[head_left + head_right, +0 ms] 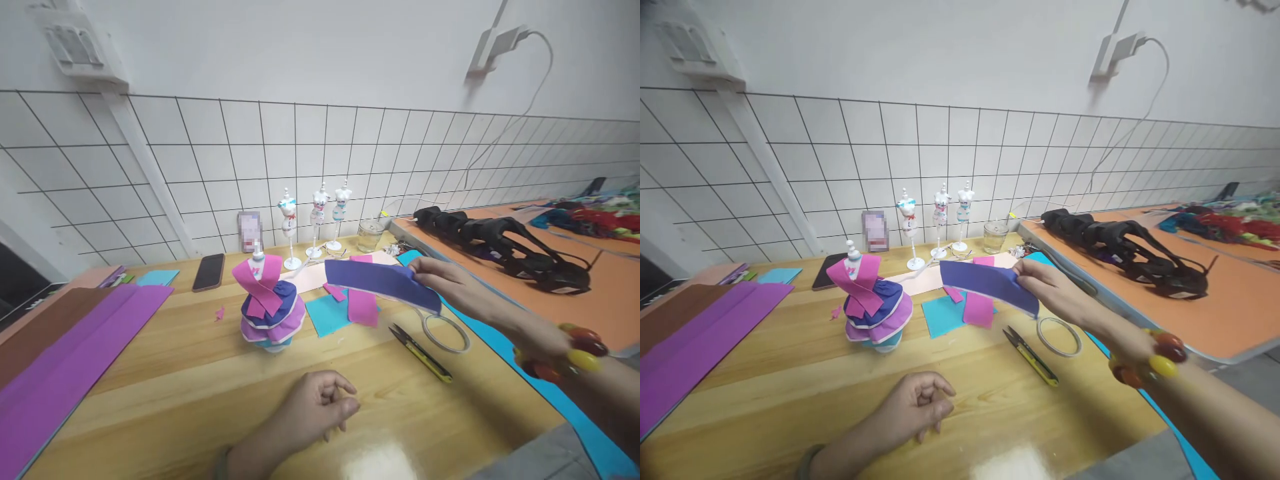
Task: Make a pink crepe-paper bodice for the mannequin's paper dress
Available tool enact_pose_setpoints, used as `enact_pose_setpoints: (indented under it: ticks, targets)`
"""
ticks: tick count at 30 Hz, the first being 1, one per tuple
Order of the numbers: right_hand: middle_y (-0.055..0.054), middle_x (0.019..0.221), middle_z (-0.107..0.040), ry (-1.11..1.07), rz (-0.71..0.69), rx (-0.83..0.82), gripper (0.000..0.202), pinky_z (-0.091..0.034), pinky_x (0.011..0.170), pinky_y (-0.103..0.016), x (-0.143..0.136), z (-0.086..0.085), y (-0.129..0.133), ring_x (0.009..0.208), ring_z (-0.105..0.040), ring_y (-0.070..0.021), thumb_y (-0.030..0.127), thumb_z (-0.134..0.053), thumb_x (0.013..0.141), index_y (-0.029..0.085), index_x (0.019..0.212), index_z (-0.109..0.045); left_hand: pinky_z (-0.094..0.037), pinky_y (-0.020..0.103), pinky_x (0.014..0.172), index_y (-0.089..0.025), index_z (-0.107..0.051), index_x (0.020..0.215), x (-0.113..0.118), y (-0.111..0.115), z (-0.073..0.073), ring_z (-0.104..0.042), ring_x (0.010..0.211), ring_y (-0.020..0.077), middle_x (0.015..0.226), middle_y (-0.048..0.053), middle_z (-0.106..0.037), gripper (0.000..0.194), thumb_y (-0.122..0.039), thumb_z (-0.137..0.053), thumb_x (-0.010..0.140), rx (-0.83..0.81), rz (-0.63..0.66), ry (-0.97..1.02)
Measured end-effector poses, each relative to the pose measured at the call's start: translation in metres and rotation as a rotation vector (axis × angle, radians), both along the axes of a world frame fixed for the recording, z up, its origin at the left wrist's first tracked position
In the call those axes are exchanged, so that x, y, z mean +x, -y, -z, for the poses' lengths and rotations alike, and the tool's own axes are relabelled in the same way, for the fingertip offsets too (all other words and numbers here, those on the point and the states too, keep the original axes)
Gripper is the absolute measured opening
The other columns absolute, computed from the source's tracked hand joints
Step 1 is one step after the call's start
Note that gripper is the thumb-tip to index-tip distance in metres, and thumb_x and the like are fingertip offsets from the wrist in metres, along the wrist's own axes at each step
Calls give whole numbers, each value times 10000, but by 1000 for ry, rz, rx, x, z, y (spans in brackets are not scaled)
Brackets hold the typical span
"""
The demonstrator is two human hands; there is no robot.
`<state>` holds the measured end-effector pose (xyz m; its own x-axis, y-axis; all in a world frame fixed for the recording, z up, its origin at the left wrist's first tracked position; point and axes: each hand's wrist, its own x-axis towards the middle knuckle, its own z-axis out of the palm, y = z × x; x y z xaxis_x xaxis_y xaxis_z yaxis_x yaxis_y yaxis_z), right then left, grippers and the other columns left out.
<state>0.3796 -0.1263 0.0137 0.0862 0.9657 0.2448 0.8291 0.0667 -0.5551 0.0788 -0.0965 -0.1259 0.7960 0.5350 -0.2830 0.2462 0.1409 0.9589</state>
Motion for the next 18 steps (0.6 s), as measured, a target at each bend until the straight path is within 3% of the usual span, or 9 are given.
enact_pose_setpoints:
  ticks: [5, 9, 12, 14, 18]
  targets:
    - [-8, 687, -530, -570, 75, -165, 174, -387, 515, -279, -10, 13, 57, 585, -481, -168, 426, -578, 803, 254, 776, -583, -432, 248, 569, -128, -490, 1195, 5, -5, -2, -590, 631, 115, 886, 58, -591, 770, -582, -737, 624, -132, -115, 241]
    - [-29, 613, -542, -1010, 48, -297, 159, -397, 495, -312, -31, 25, 82, 510, -498, -176, 397, -566, 717, 240, 698, -555, -461, 320, 700, -159, -468, 1256, 5, -8, -5, -636, 814, 194, 1074, 138, -594, 816, -562, -769, 614, -217, -167, 310]
    - [-36, 610, -532, -1099, 31, -306, 157, -423, 533, -328, -46, 24, 87, 536, -509, -190, 394, -545, 667, 239, 660, -524, -467, 368, 800, -176, -459, 1279, 0, -8, -9, -640, 921, 230, 1176, 165, -592, 748, -491, -766, 674, -295, -159, 349]
    - [-38, 620, -521, -1095, 27, -305, 173, -430, 548, -335, -50, 23, 86, 551, -500, -197, 412, -537, 647, 242, 646, -506, -467, 402, 834, -134, -526, 1200, -3, -8, -12, -654, 930, 255, 1138, 189, -630, 651, -557, -685, 732, -396, -112, 367]
    - [-37, 623, -501, -1071, -31, -305, 197, -428, 579, -336, -46, 30, 81, 587, -482, -204, 410, -569, 628, 238, 597, -480, -472, 441, 851, -90, -622, 1055, -7, -6, -20, -679, 911, 299, 1033, 211, -690, 689, -702, -549, 746, -519, -26, 450]
